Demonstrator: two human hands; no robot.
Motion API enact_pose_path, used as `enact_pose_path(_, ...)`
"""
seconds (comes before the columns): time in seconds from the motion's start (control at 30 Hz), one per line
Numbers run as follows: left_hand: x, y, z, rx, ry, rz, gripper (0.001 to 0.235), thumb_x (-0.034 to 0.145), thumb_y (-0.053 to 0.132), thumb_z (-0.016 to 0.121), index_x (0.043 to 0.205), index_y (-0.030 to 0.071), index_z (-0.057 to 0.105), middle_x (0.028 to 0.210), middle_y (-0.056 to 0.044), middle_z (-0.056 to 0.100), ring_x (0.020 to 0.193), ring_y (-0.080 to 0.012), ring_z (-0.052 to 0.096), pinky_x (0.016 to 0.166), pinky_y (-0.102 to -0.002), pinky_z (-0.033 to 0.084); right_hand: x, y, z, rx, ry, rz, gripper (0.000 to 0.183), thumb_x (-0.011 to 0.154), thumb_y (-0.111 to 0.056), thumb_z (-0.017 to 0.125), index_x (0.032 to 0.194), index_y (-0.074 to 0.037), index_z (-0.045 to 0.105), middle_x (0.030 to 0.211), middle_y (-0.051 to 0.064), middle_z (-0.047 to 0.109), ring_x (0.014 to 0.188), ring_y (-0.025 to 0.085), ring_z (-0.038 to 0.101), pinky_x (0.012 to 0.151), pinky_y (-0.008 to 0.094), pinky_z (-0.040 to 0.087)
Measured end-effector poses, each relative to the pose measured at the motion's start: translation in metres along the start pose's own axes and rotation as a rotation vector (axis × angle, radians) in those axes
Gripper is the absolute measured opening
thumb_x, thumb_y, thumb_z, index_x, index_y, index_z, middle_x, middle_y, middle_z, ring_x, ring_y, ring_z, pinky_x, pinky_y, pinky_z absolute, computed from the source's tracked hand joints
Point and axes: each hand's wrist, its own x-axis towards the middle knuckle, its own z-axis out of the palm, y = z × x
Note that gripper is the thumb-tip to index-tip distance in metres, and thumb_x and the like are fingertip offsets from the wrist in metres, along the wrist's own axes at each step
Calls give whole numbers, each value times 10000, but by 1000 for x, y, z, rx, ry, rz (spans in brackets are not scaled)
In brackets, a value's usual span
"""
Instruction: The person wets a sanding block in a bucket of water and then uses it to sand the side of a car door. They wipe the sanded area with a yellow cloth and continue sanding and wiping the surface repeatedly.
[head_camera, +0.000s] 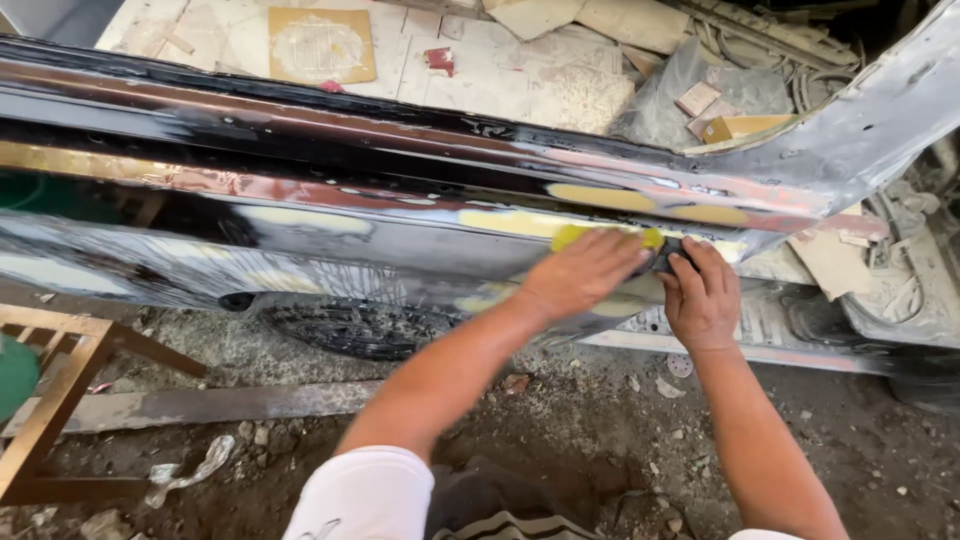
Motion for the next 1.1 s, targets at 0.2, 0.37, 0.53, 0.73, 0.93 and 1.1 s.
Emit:
enact_pose_path(0.2,-161,-141,-69,-92,47,-409,517,1008,515,609,1391,170,655,1457,-118,568,1397,-322,496,1214,-500,329,1,-5,12,21,47,42,330,923,-76,807,1223,-70,668,1353,147,632,1249,389,630,1055,490,516)
enact_pose_path(0.37,-221,-163,-96,245,363,-586,466,1073,409,620,1381,64,675,1474,-177,543,1350,-389,494,1145,-557,342,63,-88,61,134,28,-98,345,868,-130,819,1195,-128,710,1307,81,687,1198,293,658,1022,459,506)
enact_pose_path(0.53,-215,-156,-94,252,454,-640,466,1060,395,594,1352,41,672,1450,-188,543,1331,-416,489,1142,-566,331,111,-183,113,156,-56,-137,332,980,-167,703,1305,-232,702,1453,-32,642,1297,161,623,1052,429,392)
enact_pose_path(0.73,-211,-157,-98,234,452,-610,469,1068,387,595,1361,29,669,1456,-194,533,1337,-422,485,1146,-574,333,65,-80,65,185,-78,-123,416,893,-105,761,1276,-261,713,1389,-9,669,1269,197,653,977,417,498)
enact_pose_path(0.93,-190,-138,-92,287,521,-655,439,1059,327,575,1327,-8,667,1461,-215,517,1322,-433,465,1133,-583,333,8,-10,17,55,47,15,388,856,-95,847,1217,-127,708,1344,94,680,1233,319,646,1020,453,493)
enact_pose_path(1.1,-120,-114,-63,138,837,-1026,345,1021,317,611,1218,34,604,1262,-157,591,1232,-342,521,1000,-534,351,29,-54,42,147,126,71,344,891,-93,820,1213,-96,700,1347,100,661,1210,350,630,1027,451,485)
